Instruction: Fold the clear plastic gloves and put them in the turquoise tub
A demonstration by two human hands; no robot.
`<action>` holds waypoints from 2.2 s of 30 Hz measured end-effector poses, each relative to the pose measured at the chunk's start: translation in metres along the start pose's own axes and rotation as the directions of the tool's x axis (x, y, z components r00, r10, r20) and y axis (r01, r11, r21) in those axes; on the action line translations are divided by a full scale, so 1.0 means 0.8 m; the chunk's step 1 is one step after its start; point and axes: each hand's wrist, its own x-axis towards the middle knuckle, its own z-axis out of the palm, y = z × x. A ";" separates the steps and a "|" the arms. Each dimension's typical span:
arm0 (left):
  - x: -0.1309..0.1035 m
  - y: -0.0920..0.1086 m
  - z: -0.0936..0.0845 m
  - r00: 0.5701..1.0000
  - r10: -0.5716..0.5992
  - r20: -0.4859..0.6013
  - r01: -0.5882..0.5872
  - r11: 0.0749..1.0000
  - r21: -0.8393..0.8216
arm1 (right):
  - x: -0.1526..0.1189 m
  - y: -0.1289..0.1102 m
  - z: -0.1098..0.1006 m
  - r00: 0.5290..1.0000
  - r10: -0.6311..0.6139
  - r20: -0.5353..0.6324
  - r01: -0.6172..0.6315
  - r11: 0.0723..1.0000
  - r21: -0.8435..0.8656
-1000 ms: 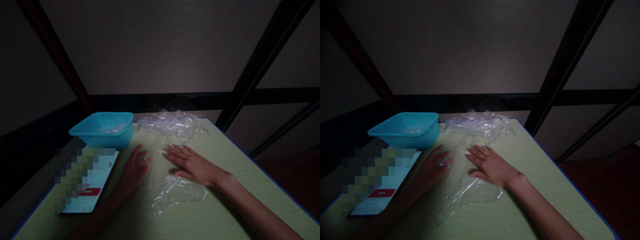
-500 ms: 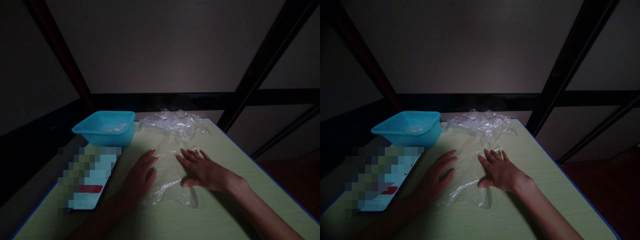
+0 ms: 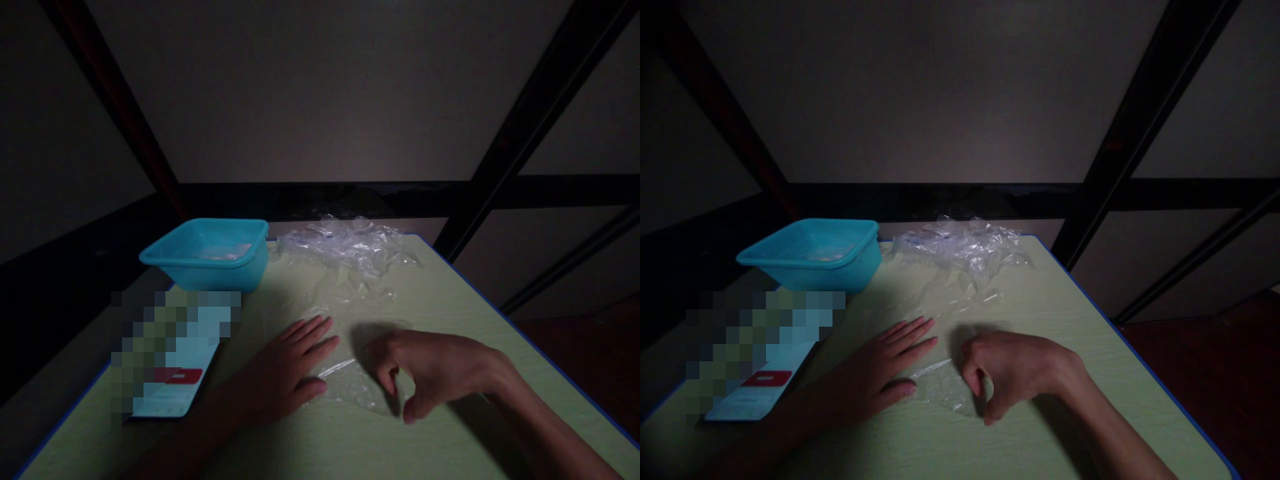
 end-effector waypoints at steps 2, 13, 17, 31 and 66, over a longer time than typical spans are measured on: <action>0.001 0.000 0.000 1.000 0.007 -0.024 -0.008 1.000 -0.014 | 0.002 -0.001 0.005 0.999 0.042 0.032 -0.041 0.999 -0.013; 0.004 0.007 0.000 0.959 0.071 -0.273 -0.117 0.980 -0.159 | 0.009 -0.001 0.010 0.999 -0.003 0.036 0.005 0.999 -0.043; 0.006 0.009 0.000 0.973 0.067 -0.221 -0.097 0.987 -0.129 | 0.005 -0.006 0.005 1.000 -0.020 0.013 0.019 1.000 0.012; 0.002 0.011 -0.002 0.989 0.128 -0.074 -0.131 0.991 -0.024 | -0.003 -0.009 0.003 0.994 -0.111 -0.012 0.111 0.979 0.169; -0.002 0.013 -0.025 0.944 -0.263 0.201 0.329 0.683 -0.652 | 0.015 0.036 0.001 0.948 0.097 -0.305 -0.060 0.990 0.127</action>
